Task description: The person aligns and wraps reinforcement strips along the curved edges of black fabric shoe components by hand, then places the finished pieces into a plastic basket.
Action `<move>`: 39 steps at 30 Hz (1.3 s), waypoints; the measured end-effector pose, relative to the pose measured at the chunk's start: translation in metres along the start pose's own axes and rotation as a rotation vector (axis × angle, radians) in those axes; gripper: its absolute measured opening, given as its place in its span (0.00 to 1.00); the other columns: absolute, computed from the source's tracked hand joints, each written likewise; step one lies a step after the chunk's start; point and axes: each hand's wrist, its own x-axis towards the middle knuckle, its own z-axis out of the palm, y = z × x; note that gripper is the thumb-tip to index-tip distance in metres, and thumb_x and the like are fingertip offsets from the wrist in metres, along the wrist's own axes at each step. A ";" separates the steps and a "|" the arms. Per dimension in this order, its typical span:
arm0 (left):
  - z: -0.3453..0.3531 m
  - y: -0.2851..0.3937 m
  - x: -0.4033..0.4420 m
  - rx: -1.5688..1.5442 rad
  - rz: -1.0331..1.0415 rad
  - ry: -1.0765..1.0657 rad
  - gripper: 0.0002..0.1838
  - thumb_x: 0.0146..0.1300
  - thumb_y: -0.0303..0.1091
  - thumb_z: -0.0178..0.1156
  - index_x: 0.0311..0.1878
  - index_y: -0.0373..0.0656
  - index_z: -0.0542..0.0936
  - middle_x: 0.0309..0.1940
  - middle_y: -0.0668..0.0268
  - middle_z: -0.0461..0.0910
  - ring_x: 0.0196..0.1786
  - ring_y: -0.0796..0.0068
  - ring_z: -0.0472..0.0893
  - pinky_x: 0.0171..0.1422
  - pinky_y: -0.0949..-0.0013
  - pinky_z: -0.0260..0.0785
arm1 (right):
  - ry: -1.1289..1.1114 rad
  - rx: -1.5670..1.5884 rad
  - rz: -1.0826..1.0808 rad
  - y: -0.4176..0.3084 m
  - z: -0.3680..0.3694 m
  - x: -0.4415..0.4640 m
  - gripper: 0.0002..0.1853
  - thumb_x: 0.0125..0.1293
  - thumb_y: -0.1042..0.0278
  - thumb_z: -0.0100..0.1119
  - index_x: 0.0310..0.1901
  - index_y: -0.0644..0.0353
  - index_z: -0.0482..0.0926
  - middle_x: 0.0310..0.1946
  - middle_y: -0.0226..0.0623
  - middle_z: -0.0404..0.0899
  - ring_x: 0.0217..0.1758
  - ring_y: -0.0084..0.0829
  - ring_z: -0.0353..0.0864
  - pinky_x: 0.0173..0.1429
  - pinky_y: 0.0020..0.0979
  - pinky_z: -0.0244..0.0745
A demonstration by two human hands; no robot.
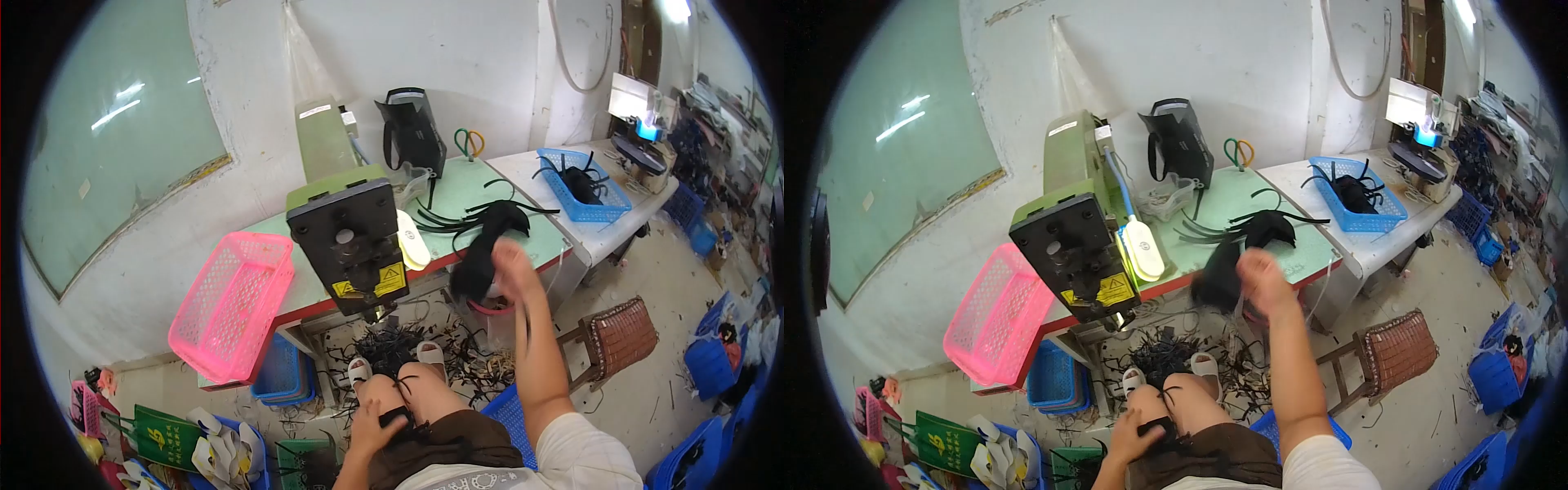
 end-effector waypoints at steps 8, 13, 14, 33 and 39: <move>0.006 0.027 -0.012 0.309 0.060 -0.081 0.38 0.34 0.50 0.67 0.50 0.40 0.67 0.46 0.55 0.68 0.51 0.60 0.67 0.55 0.60 0.58 | 0.671 -0.360 0.202 -0.008 -0.099 0.084 0.19 0.59 0.50 0.50 0.23 0.59 0.73 0.15 0.28 0.71 0.12 0.18 0.66 0.14 0.16 0.57; -0.035 0.059 0.010 -0.267 0.037 0.282 0.37 0.33 0.43 0.69 0.48 0.39 0.65 0.41 0.53 0.71 0.43 0.52 0.73 0.48 0.63 0.65 | 0.356 -0.495 0.214 -0.002 -0.064 0.017 0.25 0.60 0.47 0.45 0.16 0.59 0.70 0.09 0.29 0.67 0.09 0.17 0.63 0.13 0.18 0.52; -0.039 0.060 0.014 -0.366 -0.021 0.304 0.36 0.37 0.41 0.68 0.49 0.38 0.64 0.41 0.54 0.71 0.44 0.55 0.73 0.48 0.64 0.64 | 0.237 -0.569 0.290 -0.003 -0.039 -0.009 0.24 0.60 0.49 0.46 0.16 0.60 0.71 0.09 0.30 0.68 0.09 0.17 0.64 0.13 0.18 0.54; -0.027 0.133 0.058 -1.505 -0.158 0.440 0.24 0.51 0.21 0.58 0.49 0.37 0.60 0.40 0.63 0.71 0.43 0.76 0.72 0.49 0.76 0.65 | -0.063 -0.158 0.356 0.067 0.076 -0.151 0.09 0.54 0.68 0.60 0.33 0.65 0.75 0.27 0.26 0.75 0.30 0.18 0.73 0.36 0.21 0.70; -0.028 0.127 0.059 -1.488 -0.300 0.371 0.11 0.55 0.27 0.56 0.41 0.41 0.67 0.31 0.70 0.73 0.32 0.82 0.72 0.37 0.82 0.64 | -0.428 -0.893 -0.144 0.020 0.062 -0.127 0.13 0.38 0.66 0.70 0.20 0.64 0.76 0.16 0.33 0.71 0.18 0.22 0.69 0.22 0.24 0.60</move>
